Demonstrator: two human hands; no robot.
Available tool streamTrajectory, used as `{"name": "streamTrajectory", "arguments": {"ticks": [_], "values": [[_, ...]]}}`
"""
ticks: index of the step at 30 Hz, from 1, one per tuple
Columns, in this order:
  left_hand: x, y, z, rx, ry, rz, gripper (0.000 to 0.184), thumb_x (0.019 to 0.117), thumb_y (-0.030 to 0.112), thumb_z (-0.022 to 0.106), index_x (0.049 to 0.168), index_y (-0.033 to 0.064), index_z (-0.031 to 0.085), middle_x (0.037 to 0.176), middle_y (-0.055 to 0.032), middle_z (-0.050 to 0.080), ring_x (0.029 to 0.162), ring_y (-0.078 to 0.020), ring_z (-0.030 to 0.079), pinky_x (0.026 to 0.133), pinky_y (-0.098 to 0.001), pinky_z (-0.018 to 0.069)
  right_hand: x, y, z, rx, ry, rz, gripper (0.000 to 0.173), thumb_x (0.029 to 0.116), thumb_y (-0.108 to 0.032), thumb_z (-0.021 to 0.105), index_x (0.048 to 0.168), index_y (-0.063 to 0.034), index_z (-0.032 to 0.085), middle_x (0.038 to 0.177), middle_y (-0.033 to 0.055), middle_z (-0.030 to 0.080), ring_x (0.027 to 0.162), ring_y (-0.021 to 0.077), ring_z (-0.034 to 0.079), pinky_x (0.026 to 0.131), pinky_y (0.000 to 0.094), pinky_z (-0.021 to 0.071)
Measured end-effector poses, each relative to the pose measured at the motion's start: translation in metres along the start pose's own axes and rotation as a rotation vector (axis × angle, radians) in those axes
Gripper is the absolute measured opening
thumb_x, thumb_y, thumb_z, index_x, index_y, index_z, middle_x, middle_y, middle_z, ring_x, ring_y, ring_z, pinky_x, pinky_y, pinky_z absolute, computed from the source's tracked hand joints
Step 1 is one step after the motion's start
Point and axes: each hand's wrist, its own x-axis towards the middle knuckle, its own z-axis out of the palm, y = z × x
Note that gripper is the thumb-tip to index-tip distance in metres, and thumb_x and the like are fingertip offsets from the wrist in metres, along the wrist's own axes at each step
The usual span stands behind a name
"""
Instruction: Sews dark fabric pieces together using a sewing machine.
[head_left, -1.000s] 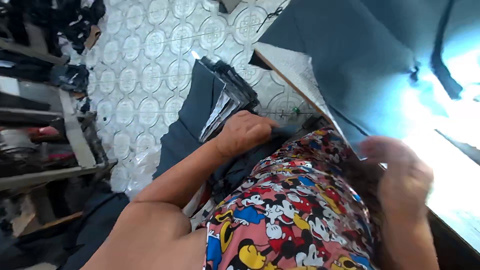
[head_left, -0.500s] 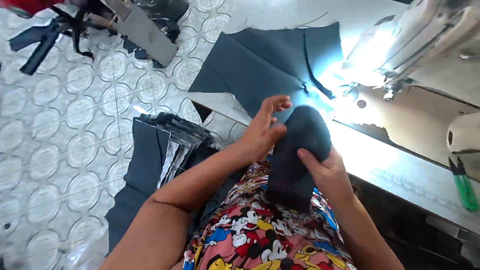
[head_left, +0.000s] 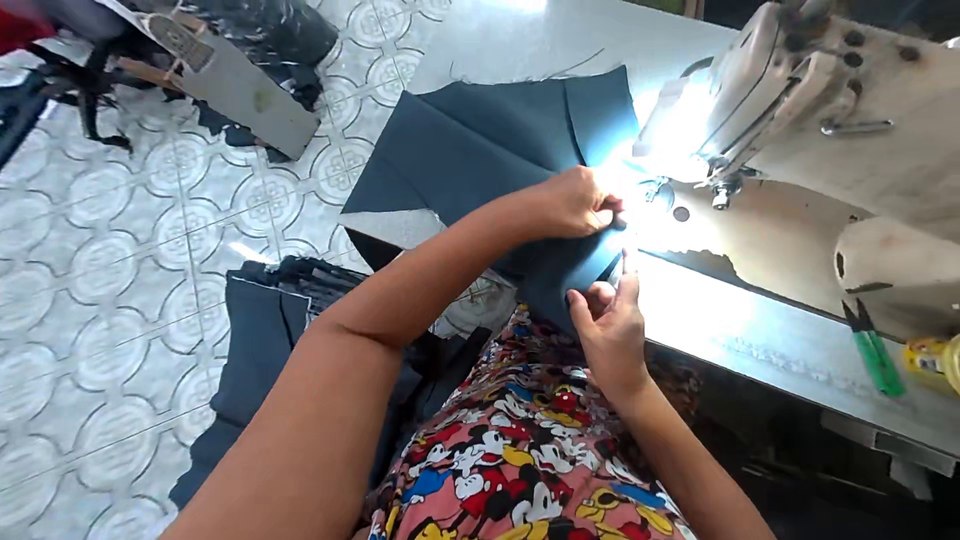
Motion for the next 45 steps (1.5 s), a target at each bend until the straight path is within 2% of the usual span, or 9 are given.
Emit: {"name": "streamTrajectory", "arguments": {"ticks": [4, 6, 12, 19, 25, 35, 39, 43, 45], "values": [[0.011, -0.012, 0.034, 0.092, 0.055, 0.093, 0.017, 0.0986, 0.008, 0.061, 0.094, 0.0002, 0.074, 0.094, -0.0146, 0.073, 0.096, -0.0273, 0.070, 0.091, -0.0409, 0.0551, 0.017, 0.023, -0.015, -0.180, -0.029, 0.046, 0.041, 0.0962, -0.013, 0.066, 0.136, -0.0043, 0.064, 0.091, 0.0103, 0.072, 0.070, 0.0127, 0.066, 0.067, 0.0306, 0.0585], [0.009, -0.006, 0.040, 0.090, 0.095, 0.035, 0.021, 0.1017, 0.010, 0.058, 0.096, 0.0007, 0.076, 0.096, -0.0149, 0.074, 0.099, -0.0279, 0.070, 0.095, -0.0410, 0.0539, 0.016, 0.025, -0.031, -0.191, -0.048, 0.090, 0.035, 0.0953, -0.014, 0.065, 0.129, -0.0043, 0.069, 0.084, 0.0070, 0.071, 0.066, 0.0089, 0.064, 0.064, 0.0265, 0.0563], [0.009, 0.007, 0.049, 0.228, 0.104, -0.109, 0.027, 0.1024, 0.003, 0.049, 0.103, 0.0050, 0.076, 0.110, -0.0144, 0.073, 0.115, -0.0310, 0.066, 0.105, -0.0433, 0.0483, 0.007, 0.029, -0.043, -0.177, -0.057, 0.100, 0.041, 0.0954, -0.016, 0.066, 0.134, -0.0036, 0.066, 0.116, 0.0122, 0.074, 0.087, 0.0126, 0.071, 0.079, 0.0305, 0.0596], [0.004, 0.008, 0.058, 0.281, 0.177, -0.093, 0.026, 0.1023, 0.007, 0.053, 0.103, 0.0100, 0.080, 0.105, -0.0112, 0.075, 0.111, -0.0280, 0.068, 0.103, -0.0394, 0.0489, -0.006, 0.026, -0.043, -0.301, -0.045, 0.090, 0.042, 0.0985, -0.020, 0.063, 0.138, -0.0051, 0.064, 0.117, 0.0124, 0.074, 0.090, 0.0152, 0.072, 0.080, 0.0322, 0.0599], [0.003, 0.002, 0.066, 0.334, 0.281, -0.028, 0.025, 0.0987, 0.002, 0.057, 0.100, 0.0113, 0.080, 0.099, -0.0106, 0.075, 0.103, -0.0270, 0.069, 0.095, -0.0378, 0.0519, -0.006, 0.028, -0.042, -0.310, -0.009, 0.096, 0.046, 0.0971, -0.023, 0.066, 0.138, -0.0020, 0.063, 0.081, 0.0083, 0.070, 0.060, 0.0109, 0.059, 0.060, 0.0276, 0.0538], [0.005, 0.004, 0.069, 0.440, 0.308, -0.031, 0.024, 0.0969, 0.001, 0.060, 0.099, 0.0133, 0.080, 0.096, -0.0110, 0.074, 0.095, -0.0277, 0.071, 0.082, -0.0382, 0.0563, -0.005, 0.029, -0.041, -0.306, 0.013, 0.119, 0.046, 0.0966, -0.022, 0.066, 0.139, -0.0030, 0.063, 0.080, 0.0079, 0.070, 0.061, 0.0112, 0.060, 0.061, 0.0284, 0.0537], [0.007, 0.007, 0.063, 0.472, 0.230, 0.013, 0.023, 0.0980, 0.005, 0.059, 0.099, 0.0136, 0.080, 0.106, -0.0107, 0.075, 0.106, -0.0298, 0.069, 0.090, -0.0457, 0.0539, -0.003, 0.028, -0.041, -0.288, 0.004, 0.113, 0.045, 0.0962, -0.019, 0.066, 0.138, -0.0018, 0.064, 0.082, 0.0098, 0.069, 0.060, 0.0121, 0.057, 0.059, 0.0291, 0.0521], [0.008, 0.041, 0.058, 0.792, 0.000, -0.095, 0.032, 0.0988, 0.002, 0.053, 0.113, 0.0200, 0.075, 0.141, -0.0027, 0.063, 0.132, -0.0272, 0.055, 0.107, -0.0541, 0.0352, -0.003, 0.027, -0.041, -0.309, -0.001, 0.124, 0.045, 0.0959, -0.020, 0.067, 0.136, 0.0001, 0.064, 0.086, 0.0123, 0.072, 0.063, 0.0160, 0.062, 0.063, 0.0341, 0.0553], [0.007, 0.045, 0.063, 0.804, -0.021, -0.100, 0.032, 0.1002, 0.004, 0.051, 0.118, 0.0148, 0.074, 0.132, -0.0045, 0.068, 0.126, -0.0269, 0.060, 0.104, -0.0497, 0.0425, -0.005, 0.024, -0.042, -0.362, -0.019, 0.108, 0.043, 0.0981, -0.021, 0.064, 0.135, 0.0004, 0.064, 0.091, 0.0137, 0.073, 0.067, 0.0185, 0.065, 0.066, 0.0365, 0.0574]]}}
